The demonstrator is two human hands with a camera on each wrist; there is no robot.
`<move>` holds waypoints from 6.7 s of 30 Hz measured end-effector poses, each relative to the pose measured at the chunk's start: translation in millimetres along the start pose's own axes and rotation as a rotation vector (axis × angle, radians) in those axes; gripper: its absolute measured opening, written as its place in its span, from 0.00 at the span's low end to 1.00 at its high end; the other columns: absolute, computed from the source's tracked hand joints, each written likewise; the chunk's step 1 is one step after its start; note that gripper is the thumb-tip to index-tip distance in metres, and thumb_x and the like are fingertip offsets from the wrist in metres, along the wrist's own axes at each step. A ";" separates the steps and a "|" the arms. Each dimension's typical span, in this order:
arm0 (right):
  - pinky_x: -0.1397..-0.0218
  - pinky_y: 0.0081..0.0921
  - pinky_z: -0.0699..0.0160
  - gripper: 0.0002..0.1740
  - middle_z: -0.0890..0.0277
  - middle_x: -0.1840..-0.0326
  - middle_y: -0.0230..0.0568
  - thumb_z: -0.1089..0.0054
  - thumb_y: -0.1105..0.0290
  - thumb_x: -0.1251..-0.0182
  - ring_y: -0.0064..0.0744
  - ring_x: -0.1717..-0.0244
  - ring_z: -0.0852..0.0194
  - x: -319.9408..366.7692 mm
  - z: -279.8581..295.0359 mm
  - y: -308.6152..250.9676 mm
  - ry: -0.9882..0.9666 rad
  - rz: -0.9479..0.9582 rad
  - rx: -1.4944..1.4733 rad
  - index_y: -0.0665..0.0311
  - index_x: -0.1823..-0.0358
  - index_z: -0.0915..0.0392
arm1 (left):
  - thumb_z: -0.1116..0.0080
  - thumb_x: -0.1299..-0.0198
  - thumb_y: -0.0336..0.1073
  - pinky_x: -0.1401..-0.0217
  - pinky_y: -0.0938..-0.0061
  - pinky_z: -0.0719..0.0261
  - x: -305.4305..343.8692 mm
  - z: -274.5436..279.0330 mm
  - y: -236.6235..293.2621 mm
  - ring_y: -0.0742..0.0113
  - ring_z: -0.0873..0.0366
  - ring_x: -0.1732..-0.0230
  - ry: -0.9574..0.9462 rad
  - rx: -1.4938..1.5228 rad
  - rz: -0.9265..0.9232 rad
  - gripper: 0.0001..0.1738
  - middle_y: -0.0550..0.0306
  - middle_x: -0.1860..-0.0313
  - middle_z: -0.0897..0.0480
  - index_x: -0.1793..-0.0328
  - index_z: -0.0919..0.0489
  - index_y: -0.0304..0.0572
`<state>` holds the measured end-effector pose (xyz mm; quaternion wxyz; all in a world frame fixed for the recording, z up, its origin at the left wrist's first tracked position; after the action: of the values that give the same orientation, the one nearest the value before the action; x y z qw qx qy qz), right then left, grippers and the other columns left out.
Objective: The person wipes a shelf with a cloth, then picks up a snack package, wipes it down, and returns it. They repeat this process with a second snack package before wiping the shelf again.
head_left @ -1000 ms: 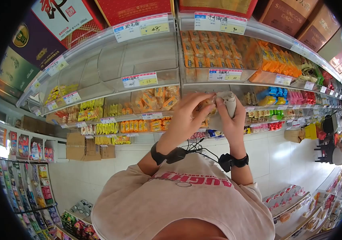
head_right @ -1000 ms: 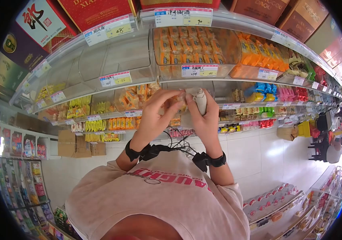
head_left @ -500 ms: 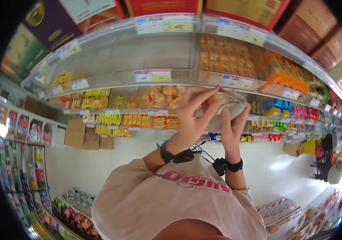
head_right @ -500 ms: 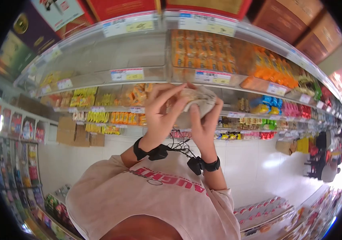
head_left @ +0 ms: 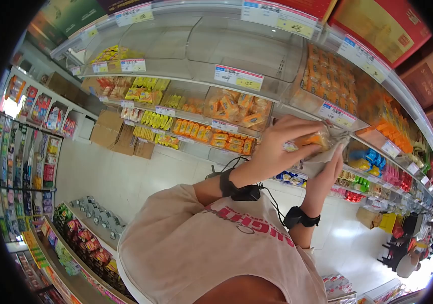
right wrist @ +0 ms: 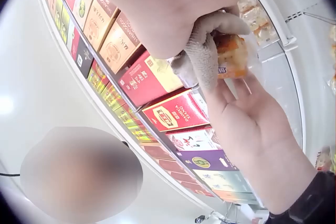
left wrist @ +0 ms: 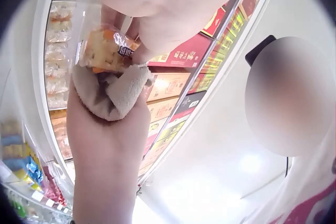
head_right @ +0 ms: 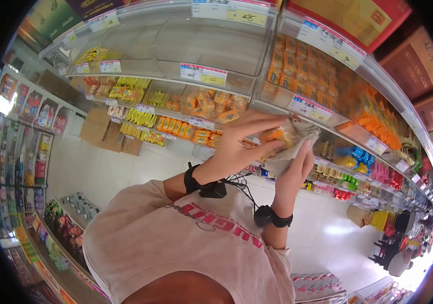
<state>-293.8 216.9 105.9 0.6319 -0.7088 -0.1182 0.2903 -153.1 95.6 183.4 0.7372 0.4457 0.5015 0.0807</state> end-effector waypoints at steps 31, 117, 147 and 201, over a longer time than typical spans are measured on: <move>0.41 0.24 0.28 0.21 0.22 0.43 0.37 0.47 0.62 0.18 0.23 0.45 0.28 4.4 -10.9 -9.9 -0.237 0.009 -0.076 0.70 0.35 0.27 | 0.25 0.43 0.34 0.39 0.64 0.22 13.2 -8.6 6.1 0.54 0.23 0.41 -0.007 -0.125 -0.033 0.22 0.54 0.48 0.14 0.42 0.14 0.39; 0.68 0.26 0.16 0.19 0.18 0.61 0.46 0.52 0.56 0.16 0.32 0.69 0.16 31.9 -6.9 70.9 -0.436 -0.554 -0.320 0.67 0.44 0.27 | 0.43 0.26 0.27 0.31 0.71 0.22 39.7 -19.3 -51.5 0.65 0.26 0.31 -0.355 0.727 0.536 0.27 0.52 0.32 0.25 0.23 0.33 0.33; 0.52 0.26 0.19 0.25 0.16 0.54 0.46 0.29 0.64 0.32 0.24 0.57 0.19 15.0 -104.8 9.4 -0.545 -0.004 0.206 0.72 0.42 0.25 | 0.27 0.38 0.30 0.46 0.76 0.14 59.2 76.3 -87.5 0.71 0.14 0.49 0.093 0.287 0.561 0.20 0.51 0.49 0.12 0.41 0.17 0.32; 0.55 0.30 0.18 0.26 0.14 0.64 0.44 0.21 0.59 0.41 0.28 0.64 0.16 8.4 -71.6 23.9 -0.674 -0.108 0.396 0.70 0.50 0.20 | 0.33 0.34 0.31 0.62 0.77 0.15 55.7 28.7 -112.8 0.71 0.16 0.61 -0.080 0.124 0.552 0.08 0.55 0.62 0.18 0.58 0.13 0.29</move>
<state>-251.6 158.0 83.0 0.6964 -0.4310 -0.2979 0.4905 -139.9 44.0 65.9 0.6779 0.6125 0.3356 0.2297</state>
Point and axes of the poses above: each hand's wrist, its own x-axis away from the middle knuckle, its own z-axis out of the back of the hand, y = z × x, the point moved 9 cm from there along -x, towards the middle knuckle
